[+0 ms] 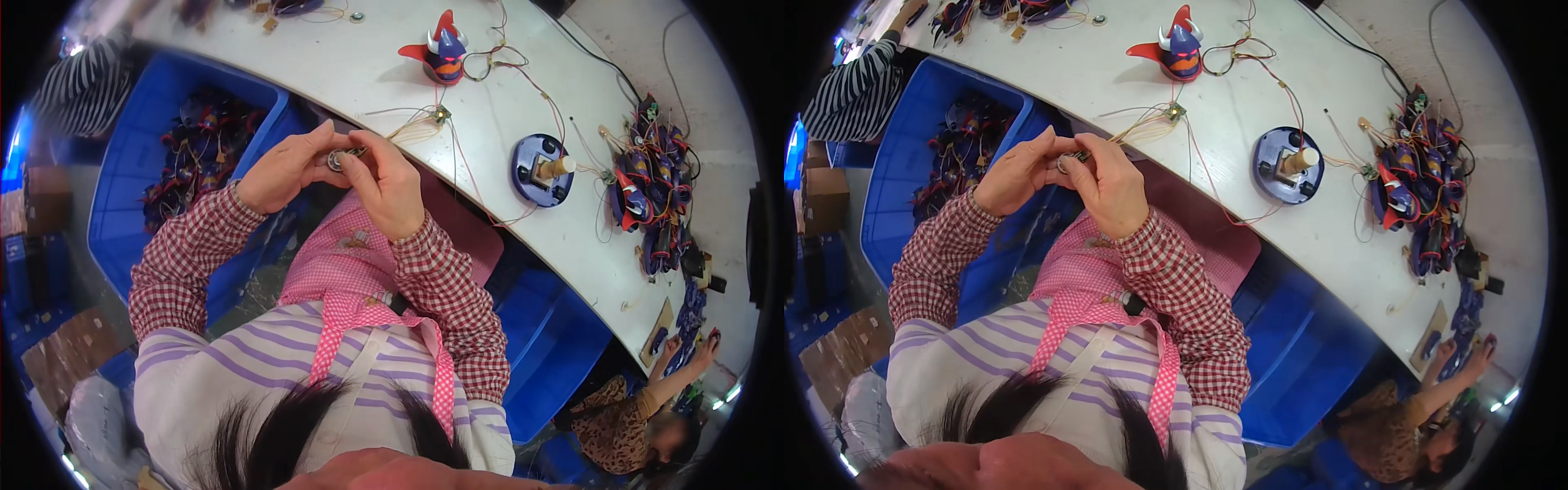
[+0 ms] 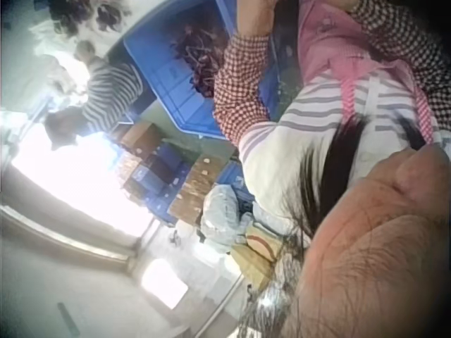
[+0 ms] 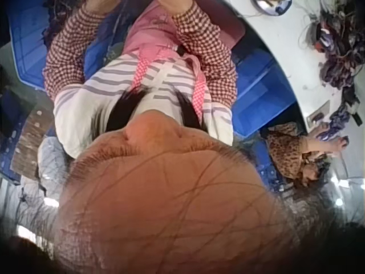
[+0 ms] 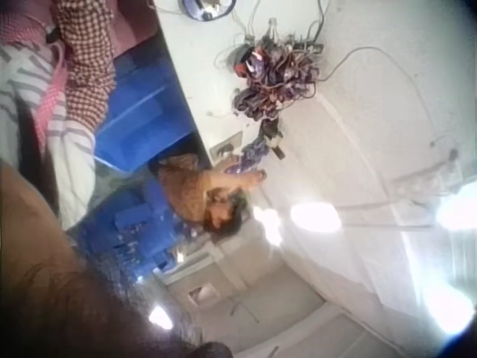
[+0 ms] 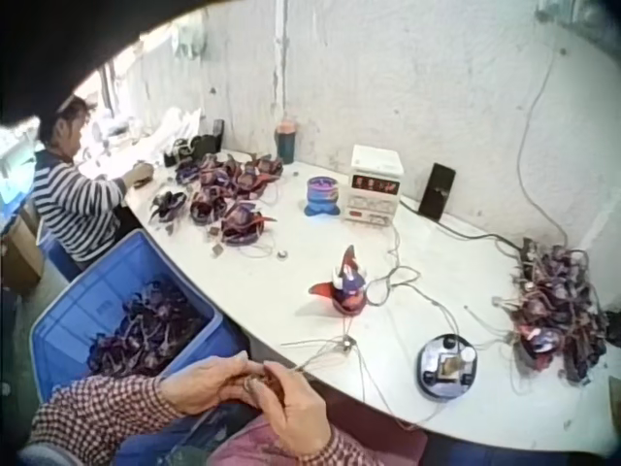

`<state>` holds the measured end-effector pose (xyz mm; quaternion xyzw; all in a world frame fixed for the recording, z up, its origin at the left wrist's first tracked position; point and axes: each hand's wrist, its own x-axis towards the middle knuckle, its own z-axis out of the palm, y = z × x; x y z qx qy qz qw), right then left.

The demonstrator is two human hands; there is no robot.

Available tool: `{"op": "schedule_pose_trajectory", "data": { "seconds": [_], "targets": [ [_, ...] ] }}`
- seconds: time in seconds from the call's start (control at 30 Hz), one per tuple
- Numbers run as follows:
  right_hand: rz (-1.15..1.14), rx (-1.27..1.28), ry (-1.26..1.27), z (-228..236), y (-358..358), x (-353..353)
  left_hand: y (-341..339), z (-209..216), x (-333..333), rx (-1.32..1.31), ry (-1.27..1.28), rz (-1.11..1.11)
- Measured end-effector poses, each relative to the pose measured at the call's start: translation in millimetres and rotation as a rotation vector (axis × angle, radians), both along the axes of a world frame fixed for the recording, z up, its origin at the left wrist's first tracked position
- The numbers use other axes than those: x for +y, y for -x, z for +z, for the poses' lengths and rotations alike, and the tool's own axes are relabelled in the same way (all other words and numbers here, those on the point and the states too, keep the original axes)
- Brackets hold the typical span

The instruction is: Assembling wire harnesses into circular plastic housings at a workbench.

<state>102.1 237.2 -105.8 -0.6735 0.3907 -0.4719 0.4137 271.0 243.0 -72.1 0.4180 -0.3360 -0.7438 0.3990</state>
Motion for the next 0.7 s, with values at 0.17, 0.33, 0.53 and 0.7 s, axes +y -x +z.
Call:
{"op": "schedule_pose_trajectory", "data": {
  "seconds": [0.17,0.33,0.53,0.7],
  "targets": [
    [-0.033,0.191,0.076,-6,-2,6,2,-8,15,-0.029,0.006,0.035],
    [0.104,-0.088,-0.240,-23,9,6,11,-21,23,-0.104,0.035,0.060],
    [0.245,-0.512,-0.544,-34,25,11,19,-27,23,-0.131,0.126,0.041],
    [0.295,-0.704,-0.678,-37,36,12,27,-24,25,-0.136,0.180,0.069]
  ]
}}
